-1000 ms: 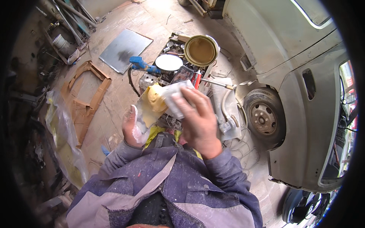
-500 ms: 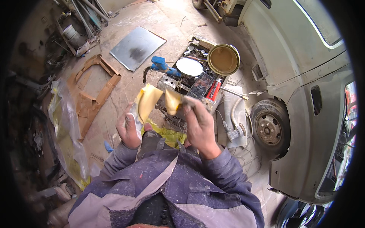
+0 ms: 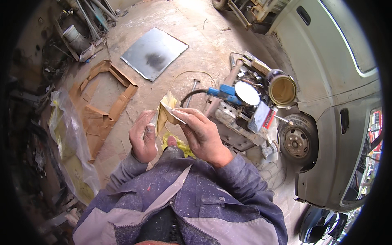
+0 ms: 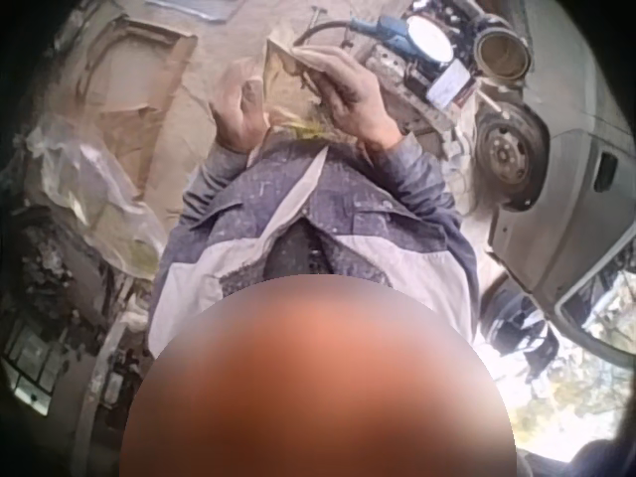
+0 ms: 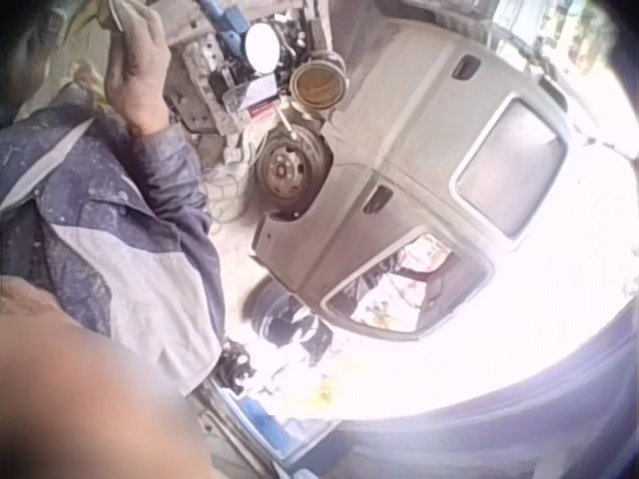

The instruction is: The person grinds the upper edge of a truck door frame with an angle grinder, then taps the door panel with a hammer. They mix a yellow paste in a container and apply it to a small metal plate with a putty knife.

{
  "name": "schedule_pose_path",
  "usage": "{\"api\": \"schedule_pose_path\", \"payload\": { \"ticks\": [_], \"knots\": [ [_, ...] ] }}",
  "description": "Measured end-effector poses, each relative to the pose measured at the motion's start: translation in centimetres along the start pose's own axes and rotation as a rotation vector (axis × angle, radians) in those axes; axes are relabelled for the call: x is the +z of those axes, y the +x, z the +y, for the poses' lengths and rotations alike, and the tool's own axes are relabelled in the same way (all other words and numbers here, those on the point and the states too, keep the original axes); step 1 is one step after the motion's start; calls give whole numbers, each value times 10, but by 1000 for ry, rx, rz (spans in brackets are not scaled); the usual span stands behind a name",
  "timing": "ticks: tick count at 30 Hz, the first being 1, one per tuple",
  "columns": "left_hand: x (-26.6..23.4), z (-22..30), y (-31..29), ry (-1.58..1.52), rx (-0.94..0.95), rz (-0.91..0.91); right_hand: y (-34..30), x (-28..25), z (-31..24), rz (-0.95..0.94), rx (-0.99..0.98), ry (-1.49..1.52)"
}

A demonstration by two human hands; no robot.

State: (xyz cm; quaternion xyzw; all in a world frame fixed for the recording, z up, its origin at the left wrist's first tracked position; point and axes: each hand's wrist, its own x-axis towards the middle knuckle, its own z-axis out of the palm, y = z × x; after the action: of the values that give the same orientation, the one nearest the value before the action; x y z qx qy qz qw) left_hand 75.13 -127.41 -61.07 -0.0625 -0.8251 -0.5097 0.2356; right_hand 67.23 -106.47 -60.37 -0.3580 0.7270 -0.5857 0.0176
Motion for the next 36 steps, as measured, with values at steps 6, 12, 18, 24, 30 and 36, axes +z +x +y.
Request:
{"api": "schedule_pose_path", "payload": {
  "ticks": [6,12,18,24,30,36],
  "knots": [
    [-75,-42,40,68,48,69,68,62,1,-107,-91,-77],
    [-121,-67,58,98,-25,151,110,109,21,-237,-183,-50],
    [-120,-103,86,-303,-326,477,142,109,43,-303,-124,56],
    [-110,-163,116,-626,-340,222,194,82,66,423,108,553],
    [-71,-188,187,-940,-436,37,238,67,86,472,133,445],
    [-34,-185,255,-969,-632,-120,242,11,121,348,-120,-255]
  ]
}}
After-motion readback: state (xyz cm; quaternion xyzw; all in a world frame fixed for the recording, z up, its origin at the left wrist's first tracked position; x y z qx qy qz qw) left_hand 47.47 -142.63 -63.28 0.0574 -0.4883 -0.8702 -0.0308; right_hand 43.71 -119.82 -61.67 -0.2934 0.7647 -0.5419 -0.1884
